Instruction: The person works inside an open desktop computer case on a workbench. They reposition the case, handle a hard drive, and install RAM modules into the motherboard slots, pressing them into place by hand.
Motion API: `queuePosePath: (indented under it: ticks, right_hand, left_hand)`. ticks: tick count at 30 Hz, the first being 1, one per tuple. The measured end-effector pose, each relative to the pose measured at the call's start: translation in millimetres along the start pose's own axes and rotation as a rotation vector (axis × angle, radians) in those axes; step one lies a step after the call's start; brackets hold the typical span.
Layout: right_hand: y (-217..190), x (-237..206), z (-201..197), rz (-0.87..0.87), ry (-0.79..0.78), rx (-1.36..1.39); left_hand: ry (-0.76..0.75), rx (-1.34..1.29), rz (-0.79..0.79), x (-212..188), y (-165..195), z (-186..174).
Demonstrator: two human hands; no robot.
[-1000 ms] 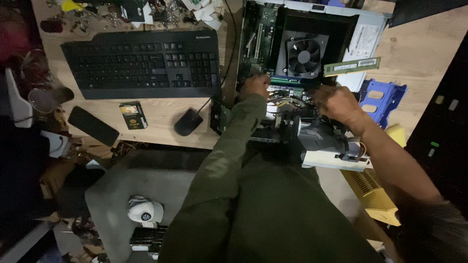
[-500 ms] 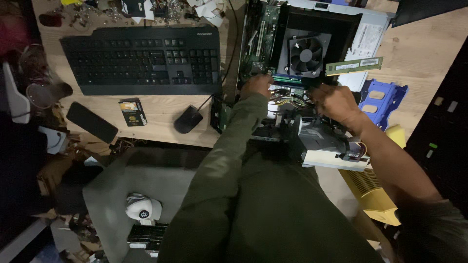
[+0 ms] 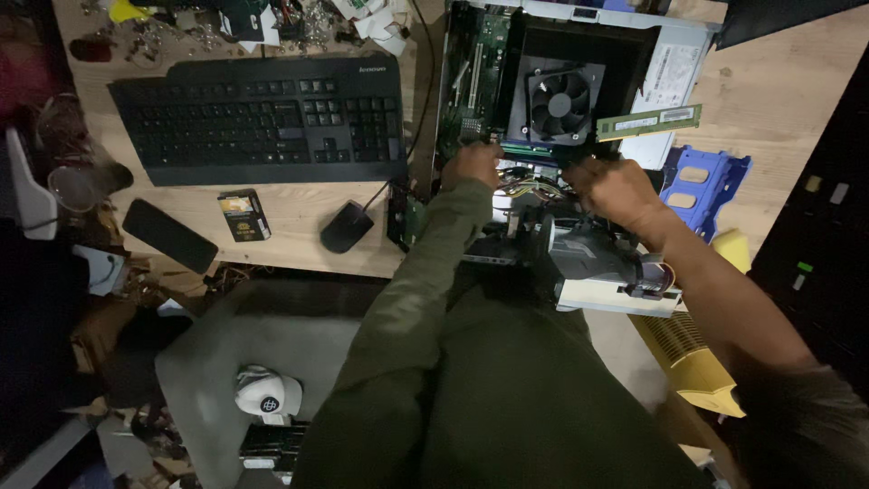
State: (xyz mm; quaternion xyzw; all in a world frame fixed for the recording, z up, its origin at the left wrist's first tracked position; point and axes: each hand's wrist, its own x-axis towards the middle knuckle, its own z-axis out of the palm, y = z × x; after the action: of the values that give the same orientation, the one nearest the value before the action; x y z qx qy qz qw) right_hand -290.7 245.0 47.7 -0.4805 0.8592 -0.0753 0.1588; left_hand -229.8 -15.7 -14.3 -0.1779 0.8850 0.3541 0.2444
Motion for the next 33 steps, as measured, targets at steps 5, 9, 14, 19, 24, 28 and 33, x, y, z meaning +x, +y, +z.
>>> queuePosePath:
  ticks: [5,9,14,19,24,28,33]
  right_hand:
    - [6,2,5,-0.013,0.032,0.071]
    - [7,0,6,0.063,0.115,0.147]
    - [6,-1,6,0.12,0.249,0.128]
    - [7,-2,7,0.106,0.188,0.082]
    - [8,-3,8,0.083,0.185,0.109]
    - [6,1,9,0.099,0.131,0.065]
    - [4,5,8,0.065,0.228,0.061]
  left_hand:
    - [0.068,-0.05,-0.008,-5,2,-4]
    - [0.111,-0.199,0.006,-3,1,-1]
    - [0.178,-0.26,-0.115,2,3,-2]
    - [0.082,-0.109,-0.17,6,5,-5]
    - [0.052,-0.06,-0.117,6,4,-4]
    - [0.055,-0.042,-0.075,5,3,-5]
    - [0.085,-0.009,-0.06,2,4,-5]
